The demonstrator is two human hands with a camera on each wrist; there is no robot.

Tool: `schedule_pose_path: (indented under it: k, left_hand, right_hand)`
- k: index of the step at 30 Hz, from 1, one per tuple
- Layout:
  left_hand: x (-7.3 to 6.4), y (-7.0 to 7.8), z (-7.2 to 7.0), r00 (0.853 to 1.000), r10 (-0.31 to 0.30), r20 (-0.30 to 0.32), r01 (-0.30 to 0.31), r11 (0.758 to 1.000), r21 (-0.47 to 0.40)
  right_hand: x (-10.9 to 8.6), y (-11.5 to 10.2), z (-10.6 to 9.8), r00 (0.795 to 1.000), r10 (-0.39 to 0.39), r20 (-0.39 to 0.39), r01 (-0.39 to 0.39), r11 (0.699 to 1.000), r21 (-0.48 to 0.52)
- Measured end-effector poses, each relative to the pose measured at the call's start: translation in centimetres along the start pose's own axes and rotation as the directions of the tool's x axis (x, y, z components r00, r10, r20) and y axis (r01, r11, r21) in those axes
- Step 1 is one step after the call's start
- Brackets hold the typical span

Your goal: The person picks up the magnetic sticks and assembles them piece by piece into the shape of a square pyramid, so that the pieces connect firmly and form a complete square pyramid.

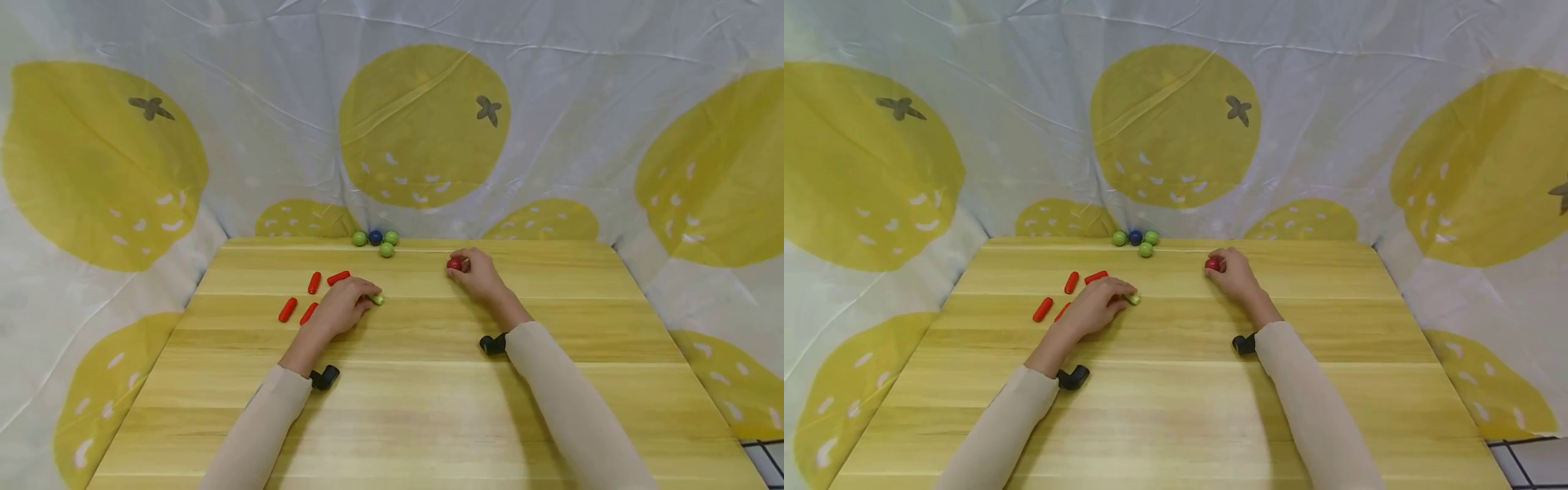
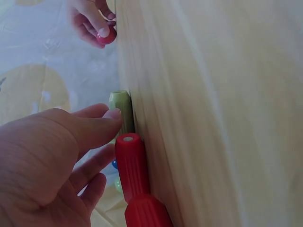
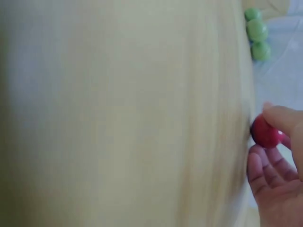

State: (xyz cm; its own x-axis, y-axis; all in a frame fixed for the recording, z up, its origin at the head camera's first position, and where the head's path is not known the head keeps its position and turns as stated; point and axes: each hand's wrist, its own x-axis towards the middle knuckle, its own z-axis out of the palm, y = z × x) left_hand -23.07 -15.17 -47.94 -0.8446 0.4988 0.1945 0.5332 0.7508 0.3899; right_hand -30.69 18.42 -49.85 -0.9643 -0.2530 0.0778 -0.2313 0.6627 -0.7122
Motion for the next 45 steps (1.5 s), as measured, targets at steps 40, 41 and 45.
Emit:
schedule_pose_path:
  k: [40,41,45]
  left_hand:
    - [1.7,4.1,2.7,1.000,0.010,0.010,-0.007,0.971,-0.241]
    - [1.7,4.2,2.7,1.000,0.009,0.013,-0.006,0.970,-0.242]
    - [1.7,4.4,3.1,1.000,0.009,0.014,-0.005,0.970,-0.242]
  right_hand:
    - [-7.8,-2.7,5.1,0.994,-0.107,0.024,0.086,0.893,0.442]
    - [-7.8,-2.7,5.1,0.994,-0.109,0.024,0.087,0.894,0.440]
    - [-8.0,-2.8,5.2,0.993,-0.112,0.027,0.089,0.895,0.437]
